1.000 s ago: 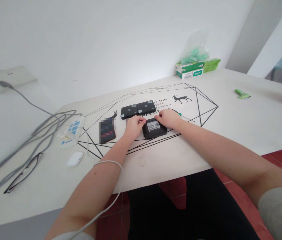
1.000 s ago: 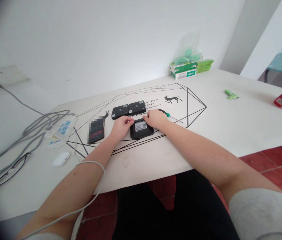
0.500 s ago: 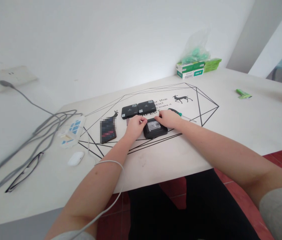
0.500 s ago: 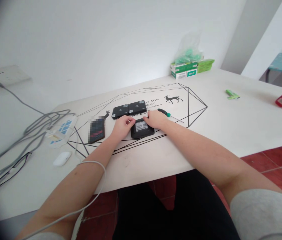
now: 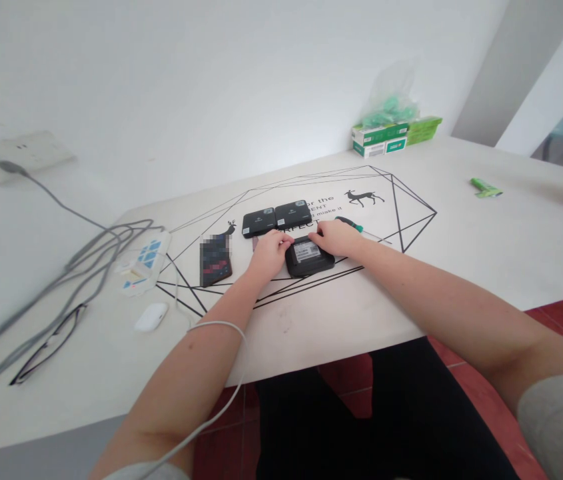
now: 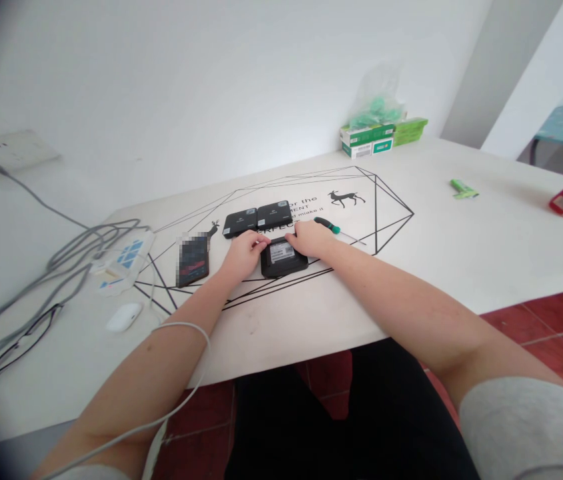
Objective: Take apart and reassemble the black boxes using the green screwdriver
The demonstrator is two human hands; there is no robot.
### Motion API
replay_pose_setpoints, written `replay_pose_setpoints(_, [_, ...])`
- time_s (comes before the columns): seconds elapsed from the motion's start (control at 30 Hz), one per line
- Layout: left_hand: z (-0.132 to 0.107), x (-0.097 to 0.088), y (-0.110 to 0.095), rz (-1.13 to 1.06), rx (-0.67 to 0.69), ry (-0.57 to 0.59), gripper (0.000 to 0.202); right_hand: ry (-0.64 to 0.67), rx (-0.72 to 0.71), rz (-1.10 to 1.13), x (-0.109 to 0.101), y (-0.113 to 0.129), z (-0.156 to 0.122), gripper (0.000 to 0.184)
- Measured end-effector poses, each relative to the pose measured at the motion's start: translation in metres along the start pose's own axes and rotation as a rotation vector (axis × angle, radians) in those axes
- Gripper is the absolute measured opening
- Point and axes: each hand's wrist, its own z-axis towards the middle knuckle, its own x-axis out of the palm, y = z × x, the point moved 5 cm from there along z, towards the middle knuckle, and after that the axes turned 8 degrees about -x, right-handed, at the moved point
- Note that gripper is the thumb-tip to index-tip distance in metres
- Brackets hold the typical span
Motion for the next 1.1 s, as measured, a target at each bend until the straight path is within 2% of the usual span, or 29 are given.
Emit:
replay_pose_setpoints(0.1, [0.001, -0.002, 0.004, 0.025, 0.008, -0.020, 0.022, 0.005, 0.001, 0.003, 0.000, 0.000, 0.000, 0.044])
replay_pose_setpoints(0.23, [0.005, -0.012, 0.026, 0.113, -0.082, -0.142, 0.023, 0.013, 0.001, 0.012, 0.000, -0.001, 0.000, 0.044])
replay_pose_setpoints(0.3, [0.007, -0.014, 0.037, 0.199, -0.120, -0.144, 0.023, 0.017, 0.000, 0.018, 0.000, -0.001, 0.000, 0.044])
replay_pose_setpoints(0.4, [0.010, -0.013, 0.045, 0.296, -0.122, -0.087, 0.024, 0.019, 0.001, 0.021, 0.000, -0.001, 0.000, 0.044])
replay_pose_setpoints(0.67, [0.006, -0.009, 0.033, 0.452, -0.027, 0.018, 0.022, 0.022, -0.001, 0.019, -0.001, 0.001, -0.001, 0.044])
replay_pose_setpoints(0.97, [-0.002, -0.006, 0.012, 0.690, 0.059, 0.089, 0.031, 0.027, -0.012, 0.006, -0.001, 0.002, -0.002, 0.044])
replay_pose_setpoints(1.1, [-0.003, -0.003, 0.008, 0.746, 0.066, 0.101, 0.031, 0.028, -0.011, 0.000, -0.002, 0.001, -0.001, 0.043])
